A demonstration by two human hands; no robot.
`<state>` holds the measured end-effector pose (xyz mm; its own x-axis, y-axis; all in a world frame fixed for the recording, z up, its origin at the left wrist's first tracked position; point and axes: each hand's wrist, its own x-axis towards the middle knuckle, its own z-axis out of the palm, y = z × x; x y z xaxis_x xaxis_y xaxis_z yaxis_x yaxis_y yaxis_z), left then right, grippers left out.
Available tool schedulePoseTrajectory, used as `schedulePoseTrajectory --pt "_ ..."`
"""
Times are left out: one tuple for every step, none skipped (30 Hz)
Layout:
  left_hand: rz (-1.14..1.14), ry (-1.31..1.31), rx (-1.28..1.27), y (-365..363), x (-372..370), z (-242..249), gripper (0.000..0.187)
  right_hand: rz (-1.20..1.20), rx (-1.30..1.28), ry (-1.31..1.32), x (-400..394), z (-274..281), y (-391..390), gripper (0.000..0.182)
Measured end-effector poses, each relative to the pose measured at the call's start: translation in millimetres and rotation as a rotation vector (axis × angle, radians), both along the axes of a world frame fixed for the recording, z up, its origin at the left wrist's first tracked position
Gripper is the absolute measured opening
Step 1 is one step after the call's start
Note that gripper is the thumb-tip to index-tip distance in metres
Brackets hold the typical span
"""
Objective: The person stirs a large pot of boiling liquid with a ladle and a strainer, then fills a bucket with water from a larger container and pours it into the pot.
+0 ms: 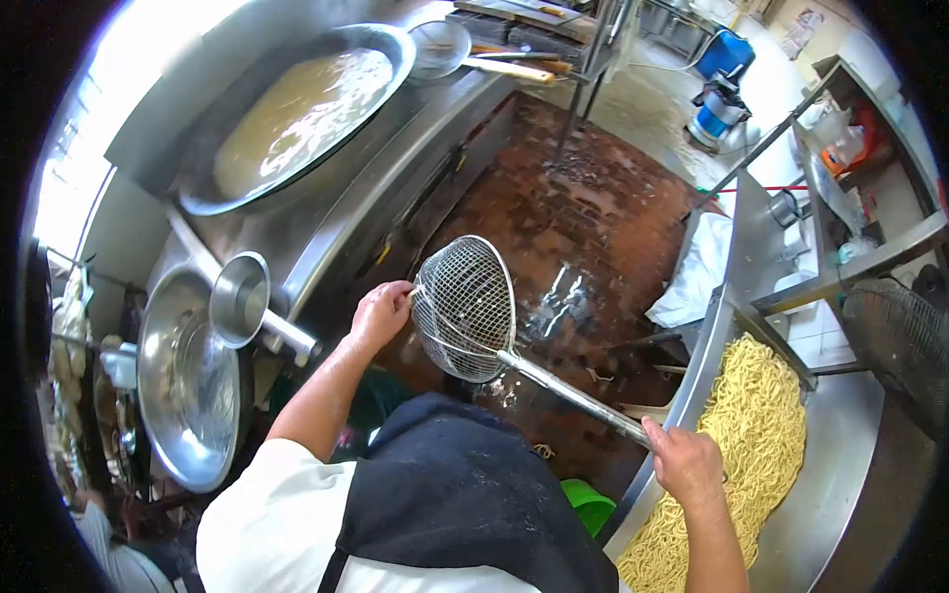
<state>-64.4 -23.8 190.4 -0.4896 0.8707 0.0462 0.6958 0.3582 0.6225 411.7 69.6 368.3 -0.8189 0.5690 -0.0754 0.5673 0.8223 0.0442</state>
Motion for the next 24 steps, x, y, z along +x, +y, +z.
schedulePoseTrajectory --pt "-0.016 0.004 -0.012 15.8 -6.0 -4.7 0.023 -0.022 0.027 -0.03 -2.7 1.0 5.8 0.049" --pt "-0.024 0.007 -0.032 24.2 -12.8 -9.5 0.016 -0.035 0.046 -0.062 -7.5 2.0 11.5 0.049" --pt "0.004 -0.034 -0.003 35.0 -17.1 -14.7 0.012 -0.042 0.072 -0.069 -12.8 3.3 18.6 0.047" --pt "-0.011 -0.025 0.04 46.6 -26.3 -27.1 0.013 -0.041 0.07 -0.075 -19.3 6.0 27.4 0.047" --pt "0.026 -0.147 0.011 59.0 -34.0 -36.0 0.014 -0.053 0.097 -0.091 -25.8 10.2 37.1 0.047" --pt "0.066 -0.274 -0.019 69.2 -40.3 -45.6 0.016 -0.061 0.123 -0.111 -34.2 15.6 45.7 0.048" --pt "0.104 -0.353 -0.003 78.8 -44.8 -47.8 0.019 -0.05 0.132 -0.112 -44.7 21.5 55.1 0.049" --pt "0.128 -0.391 0.039 85.6 -49.6 -56.8 0.02 -0.033 0.13 -0.121 -53.5 25.3 63.5 0.049" --pt "0.164 -0.416 0.049 90.6 -53.7 -65.4 0.02 -0.014 0.13 -0.107 -62.2 28.2 74.1 0.05" --pt "0.206 -0.438 0.061 94.8 -56.5 -68.3 0.02 0.011 0.129 -0.09 -70.9 30.7 85.9 0.051" --pt "0.249 -0.478 0.107 99.0 -59.8 -78.7 0.019 0.022 0.133 -0.127 -78.6 33.5 97.2 0.052" --pt "0.279 -0.527 0.112 101.4 -62.8 -87.8 0.02 0.058 0.134 -0.12 -85.4 34.1 109.1 0.052" --pt "0.304 -0.569 0.061 102.4 -66.6 -88.6 0.021 0.077 0.125 -0.124 -91.7 33.6 122.7 0.053" --pt "0.331 -0.611 0.011 103.1 -69.5 -89.7 0.023 0.098 0.116 -0.127 -97.3 31.3 137.8 0.054" --pt "0.349 -0.514 0.025 101.3 -68.5 -91.7 0.024 0.123 0.116 -0.121 -102.3 26.2 154.1 0.054" --pt "0.334 -0.402 0.038 98.7 -69.4 -88.0 0.025 0.163 0.114 -0.109 -112.6 22.8 170.1 0.054" --pt "0.336 -0.386 -0.001 97.2 -71.2 -84.3 0.026 0.18 0.083 -0.095 -123.4 19.8 186.1 0.051" --pt "0.34 -0.371 -0.042 95.8 -72.4 -81.3 0.026 0.199 0.051 -0.081 -132.8 16.0 202.9 0.048" --pt "0.348 -0.374 -0.025 94.6 -74.3 -90.9 0.028 0.23 0.062 -0.121 -138.1 6.4 224.3 0.052" --pt "0.394 -0.368 -0.025 91.5 -71.9 -90.3 0.028 0.275 0.055 -0.112 -145.4 -2.8 240.2 0.052" --pt "0.428 -0.352 -0.019 89.6 -67.5 -89.3 0.029 0.268 0.011 -0.124 -154.7 -10.2 257.2 0.05" --pt "0.47 -0.336 -0.008 88.6 -62.4 -86.9 0.029 0.269 -0.028 -0.137 -165.6 -16.9 276.0 0.049" --pt "0.539 -0.282 0.077 84.8 -54.2 -89.0 0.03 0.284 -0.045 -0.141 -174.1 -27.1 292.4 0.045" --pt "0.599 -0.308 0.021 77.9 -47.2 -88.4 0.029 0.311 -0.129 -0.096 -182.1 -39.8 309.9 0.044"
